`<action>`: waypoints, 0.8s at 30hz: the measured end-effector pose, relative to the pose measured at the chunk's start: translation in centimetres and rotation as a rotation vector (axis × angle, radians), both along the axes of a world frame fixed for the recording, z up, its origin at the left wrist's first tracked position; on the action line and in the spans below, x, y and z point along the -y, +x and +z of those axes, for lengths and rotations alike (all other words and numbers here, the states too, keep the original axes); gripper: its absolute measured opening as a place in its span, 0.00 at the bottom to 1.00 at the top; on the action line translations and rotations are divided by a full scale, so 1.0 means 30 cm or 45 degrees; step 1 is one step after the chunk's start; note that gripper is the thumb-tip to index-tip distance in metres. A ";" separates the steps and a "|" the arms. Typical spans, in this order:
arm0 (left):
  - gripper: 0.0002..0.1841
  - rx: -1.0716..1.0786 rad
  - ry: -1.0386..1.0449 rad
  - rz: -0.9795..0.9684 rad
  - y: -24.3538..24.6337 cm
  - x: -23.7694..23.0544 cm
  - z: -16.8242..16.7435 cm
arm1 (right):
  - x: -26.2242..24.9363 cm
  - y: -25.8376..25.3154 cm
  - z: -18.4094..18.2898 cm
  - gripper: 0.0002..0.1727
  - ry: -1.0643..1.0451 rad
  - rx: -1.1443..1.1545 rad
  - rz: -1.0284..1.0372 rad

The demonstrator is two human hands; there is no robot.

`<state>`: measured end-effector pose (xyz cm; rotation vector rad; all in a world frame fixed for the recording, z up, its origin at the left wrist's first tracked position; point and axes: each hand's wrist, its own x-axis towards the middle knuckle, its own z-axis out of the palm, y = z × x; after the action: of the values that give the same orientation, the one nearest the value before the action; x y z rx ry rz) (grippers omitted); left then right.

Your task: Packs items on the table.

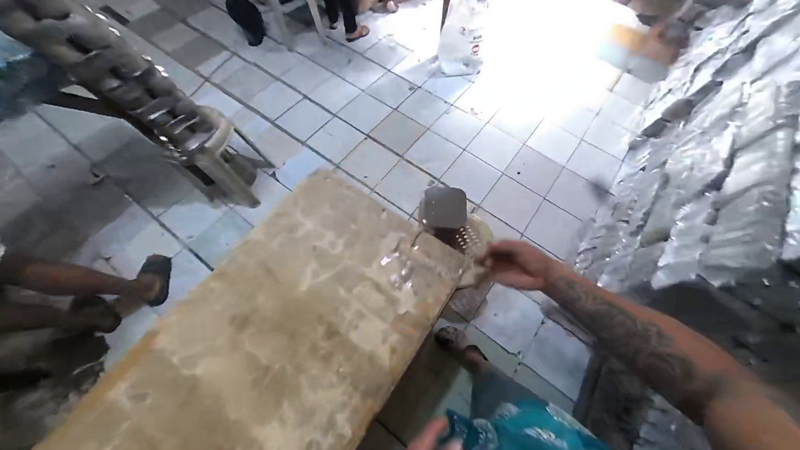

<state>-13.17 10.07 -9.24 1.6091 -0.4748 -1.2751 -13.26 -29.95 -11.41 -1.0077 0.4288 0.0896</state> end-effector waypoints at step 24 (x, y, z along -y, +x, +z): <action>0.39 -0.064 -0.117 1.125 0.527 1.420 -1.020 | 0.618 0.453 -1.016 0.19 0.134 -0.077 -0.511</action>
<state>2.64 -32.52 -39.84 1.4410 0.2120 -0.6024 0.32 -48.47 -41.90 -0.8017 0.6670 -0.2164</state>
